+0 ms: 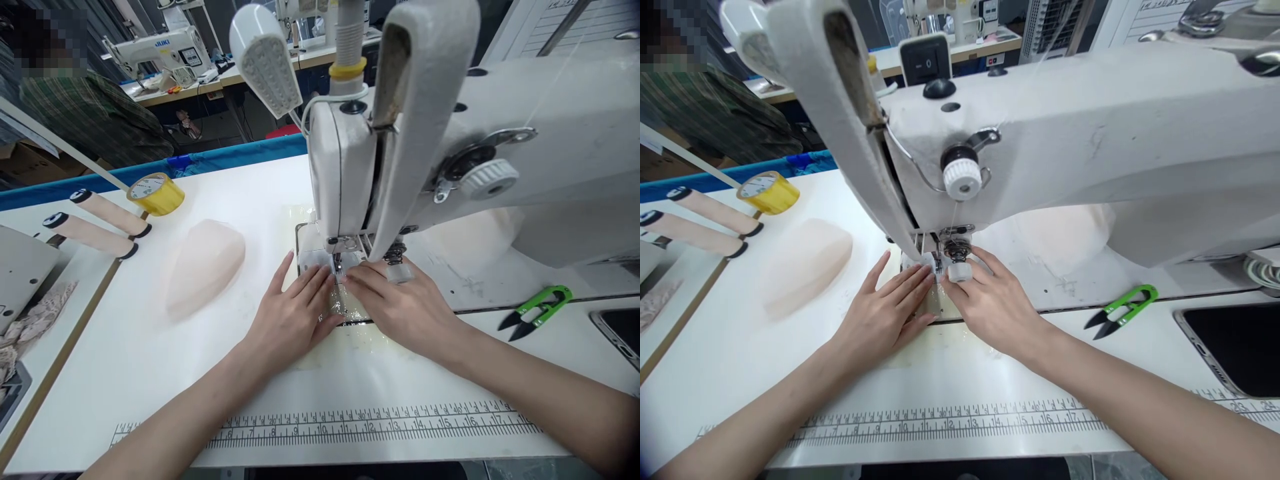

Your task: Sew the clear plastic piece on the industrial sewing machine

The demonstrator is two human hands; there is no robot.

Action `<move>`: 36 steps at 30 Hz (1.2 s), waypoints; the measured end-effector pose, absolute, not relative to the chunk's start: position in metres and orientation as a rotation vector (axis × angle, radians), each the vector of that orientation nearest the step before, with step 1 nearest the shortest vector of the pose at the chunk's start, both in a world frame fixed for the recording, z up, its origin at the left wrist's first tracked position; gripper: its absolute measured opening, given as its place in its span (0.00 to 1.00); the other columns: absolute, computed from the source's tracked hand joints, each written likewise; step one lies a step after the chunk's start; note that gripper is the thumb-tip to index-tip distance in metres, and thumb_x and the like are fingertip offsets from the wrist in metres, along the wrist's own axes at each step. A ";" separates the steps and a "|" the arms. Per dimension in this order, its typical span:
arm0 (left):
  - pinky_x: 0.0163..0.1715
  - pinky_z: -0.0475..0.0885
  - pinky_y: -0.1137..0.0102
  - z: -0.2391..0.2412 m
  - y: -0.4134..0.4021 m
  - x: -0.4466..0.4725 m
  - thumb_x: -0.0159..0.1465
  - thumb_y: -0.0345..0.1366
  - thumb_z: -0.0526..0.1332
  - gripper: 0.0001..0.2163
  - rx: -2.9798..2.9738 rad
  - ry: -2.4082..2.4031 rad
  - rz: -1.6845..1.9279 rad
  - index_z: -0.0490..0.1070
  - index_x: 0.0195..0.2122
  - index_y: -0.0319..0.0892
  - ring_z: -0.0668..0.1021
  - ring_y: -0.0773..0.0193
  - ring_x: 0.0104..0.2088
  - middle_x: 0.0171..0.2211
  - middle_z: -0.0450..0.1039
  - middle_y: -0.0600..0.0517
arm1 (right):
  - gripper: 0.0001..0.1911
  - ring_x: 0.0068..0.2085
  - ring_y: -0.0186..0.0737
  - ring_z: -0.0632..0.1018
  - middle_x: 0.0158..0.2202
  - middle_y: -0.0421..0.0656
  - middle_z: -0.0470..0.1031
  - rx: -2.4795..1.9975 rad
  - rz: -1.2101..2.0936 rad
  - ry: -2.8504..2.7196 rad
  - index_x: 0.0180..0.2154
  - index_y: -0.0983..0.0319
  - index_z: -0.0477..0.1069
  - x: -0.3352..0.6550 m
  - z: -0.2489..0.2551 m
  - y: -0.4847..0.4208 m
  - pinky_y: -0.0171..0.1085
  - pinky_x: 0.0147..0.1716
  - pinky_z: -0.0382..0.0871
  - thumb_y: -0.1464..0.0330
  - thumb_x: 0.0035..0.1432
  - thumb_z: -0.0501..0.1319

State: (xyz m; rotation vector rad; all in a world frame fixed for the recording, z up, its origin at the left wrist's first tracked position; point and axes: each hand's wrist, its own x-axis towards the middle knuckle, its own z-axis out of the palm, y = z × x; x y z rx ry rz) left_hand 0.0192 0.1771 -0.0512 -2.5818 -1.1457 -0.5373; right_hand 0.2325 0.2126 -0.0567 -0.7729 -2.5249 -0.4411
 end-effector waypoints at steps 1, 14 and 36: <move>0.68 0.49 0.49 -0.052 0.178 0.019 0.70 0.42 0.55 0.20 -2.583 -1.149 -0.541 0.70 0.55 0.32 0.75 0.55 0.55 0.52 0.74 0.43 | 0.19 0.42 0.42 0.74 0.40 0.45 0.79 -0.781 -0.449 -2.529 0.46 0.67 0.74 0.232 -0.056 0.213 0.44 0.55 0.62 0.84 0.56 0.54; 0.67 0.50 0.46 -0.053 0.191 0.015 0.72 0.44 0.51 0.21 -2.628 -1.300 -0.513 0.68 0.57 0.36 0.72 0.54 0.58 0.56 0.69 0.44 | 0.17 0.48 0.47 0.74 0.42 0.47 0.79 -0.794 -0.446 -2.557 0.47 0.66 0.74 0.233 -0.055 0.218 0.51 0.60 0.55 0.82 0.59 0.56; 0.33 0.72 0.67 -0.037 0.156 0.027 0.72 0.33 0.50 0.15 -2.609 -1.226 -0.332 0.69 0.53 0.33 0.76 0.66 0.28 0.33 0.74 0.48 | 0.20 0.42 0.45 0.79 0.46 0.46 0.78 -0.648 -0.335 -2.488 0.54 0.64 0.68 0.243 -0.049 0.214 0.44 0.45 0.70 0.81 0.63 0.53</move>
